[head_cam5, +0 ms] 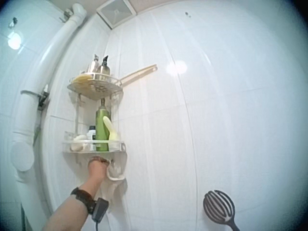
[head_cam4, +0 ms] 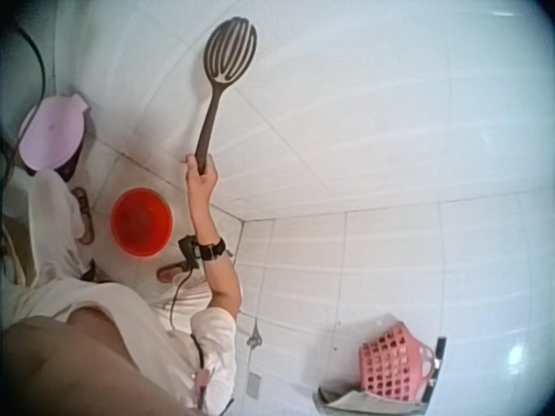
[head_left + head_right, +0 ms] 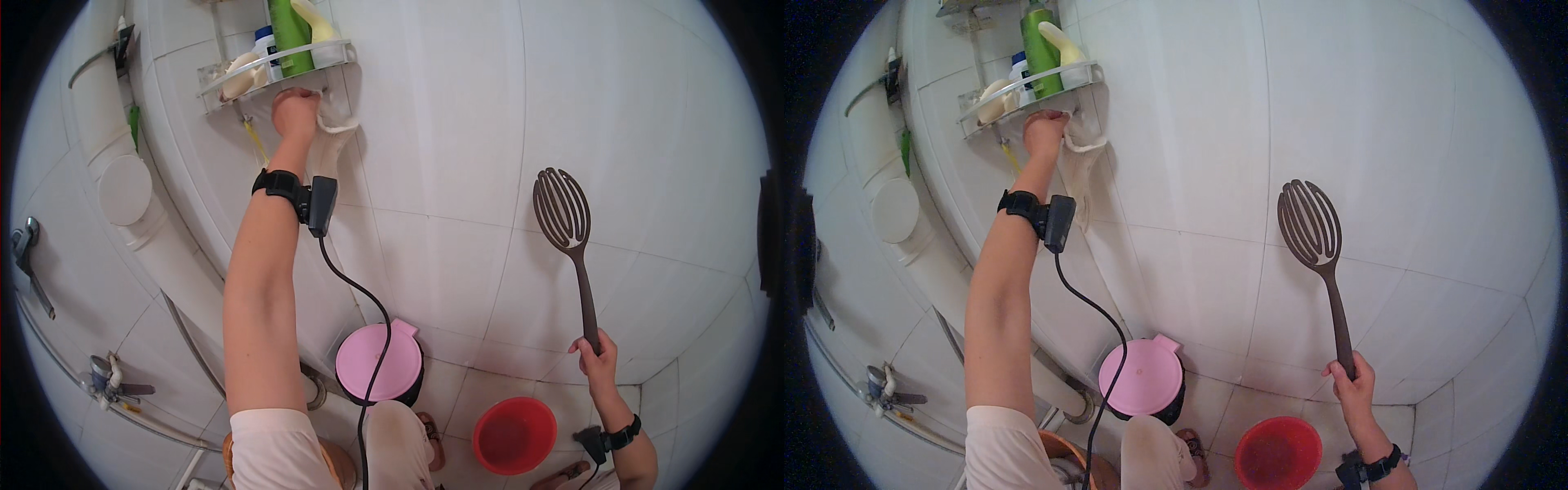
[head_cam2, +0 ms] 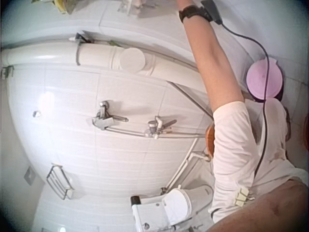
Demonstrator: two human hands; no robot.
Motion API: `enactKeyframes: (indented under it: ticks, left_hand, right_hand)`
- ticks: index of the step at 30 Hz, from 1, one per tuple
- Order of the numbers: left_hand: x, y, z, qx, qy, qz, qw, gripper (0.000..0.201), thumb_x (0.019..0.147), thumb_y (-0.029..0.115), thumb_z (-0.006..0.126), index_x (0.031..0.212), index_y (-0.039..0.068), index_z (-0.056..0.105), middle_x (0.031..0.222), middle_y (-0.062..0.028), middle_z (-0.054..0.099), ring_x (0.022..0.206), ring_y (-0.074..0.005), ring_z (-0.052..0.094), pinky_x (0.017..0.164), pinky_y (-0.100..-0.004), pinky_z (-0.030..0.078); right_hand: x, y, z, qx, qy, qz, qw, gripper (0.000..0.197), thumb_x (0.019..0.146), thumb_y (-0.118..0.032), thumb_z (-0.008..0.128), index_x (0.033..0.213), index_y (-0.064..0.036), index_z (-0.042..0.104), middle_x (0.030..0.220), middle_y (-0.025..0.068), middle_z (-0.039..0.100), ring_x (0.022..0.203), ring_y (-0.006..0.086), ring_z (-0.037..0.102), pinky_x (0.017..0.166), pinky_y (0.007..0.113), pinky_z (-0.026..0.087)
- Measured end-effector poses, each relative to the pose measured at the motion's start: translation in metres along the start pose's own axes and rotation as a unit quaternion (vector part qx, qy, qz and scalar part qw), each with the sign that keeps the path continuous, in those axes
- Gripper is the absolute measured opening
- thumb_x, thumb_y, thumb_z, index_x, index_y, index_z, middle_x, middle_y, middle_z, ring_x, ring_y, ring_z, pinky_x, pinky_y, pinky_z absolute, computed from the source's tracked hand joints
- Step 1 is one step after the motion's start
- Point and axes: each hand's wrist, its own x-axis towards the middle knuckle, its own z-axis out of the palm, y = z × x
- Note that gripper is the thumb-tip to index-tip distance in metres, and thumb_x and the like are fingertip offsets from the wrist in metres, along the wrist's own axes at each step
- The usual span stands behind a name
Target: The person scrubs the tiled wall using a long-handled brush, repeatedly dipping the brush into a red bucket of water.
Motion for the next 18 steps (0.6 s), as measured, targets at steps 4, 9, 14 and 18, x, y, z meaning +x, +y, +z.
enactKeyframes:
  ticks: [4,9,14,18]
  left_hand:
    - [-0.003,0.004,-0.001,0.013,-0.001,0.036,0.999,0.022,0.063,0.03,0.062,0.071,0.01,0.066,0.081,-0.0093,0.061,0.08,-0.0262,0.056,0.072,-0.0352,0.045]
    - [0.004,-0.003,0.012,0.008,0.008,0.064,0.998,0.022,0.061,0.029,0.063,0.069,0.009,0.065,0.082,-0.0097,0.062,0.081,-0.0265,0.056,0.074,-0.0343,0.045]
    - [-0.005,-0.008,0.022,-0.094,-0.102,-0.095,0.986,0.024,0.063,0.028,0.066,0.07,0.005,0.063,0.078,-0.0103,0.062,0.074,-0.0241,0.059,0.069,-0.0324,0.045]
    - [-0.038,-0.012,0.041,-0.223,-0.04,-0.237,0.945,0.026,0.067,0.027,0.066,0.074,0.002,0.061,0.073,-0.0088,0.061,0.067,-0.0219,0.058,0.065,-0.0316,0.045]
  right_hand:
    - [-0.001,-0.002,0.003,0.008,0.006,0.017,1.0,0.017,0.081,-0.018,0.056,0.078,-0.0041,0.047,0.063,0.0028,0.056,0.038,0.0018,0.036,0.034,0.017,0.027]
    - [-0.006,-0.003,0.001,-0.004,0.0,0.013,1.0,0.017,0.08,-0.018,0.056,0.076,-0.0045,0.047,0.059,0.0011,0.052,0.038,0.0024,0.036,0.034,0.017,0.027]
    - [-0.005,0.0,0.005,0.004,-0.004,0.024,1.0,0.017,0.079,-0.018,0.057,0.075,-0.005,0.047,0.056,-0.0008,0.047,0.038,0.0029,0.036,0.034,0.018,0.027]
    - [-0.003,0.002,0.006,-0.008,0.02,0.007,1.0,0.018,0.08,-0.019,0.055,0.071,-0.0061,0.046,0.054,-0.0019,0.044,0.038,0.0035,0.036,0.034,0.018,0.027]
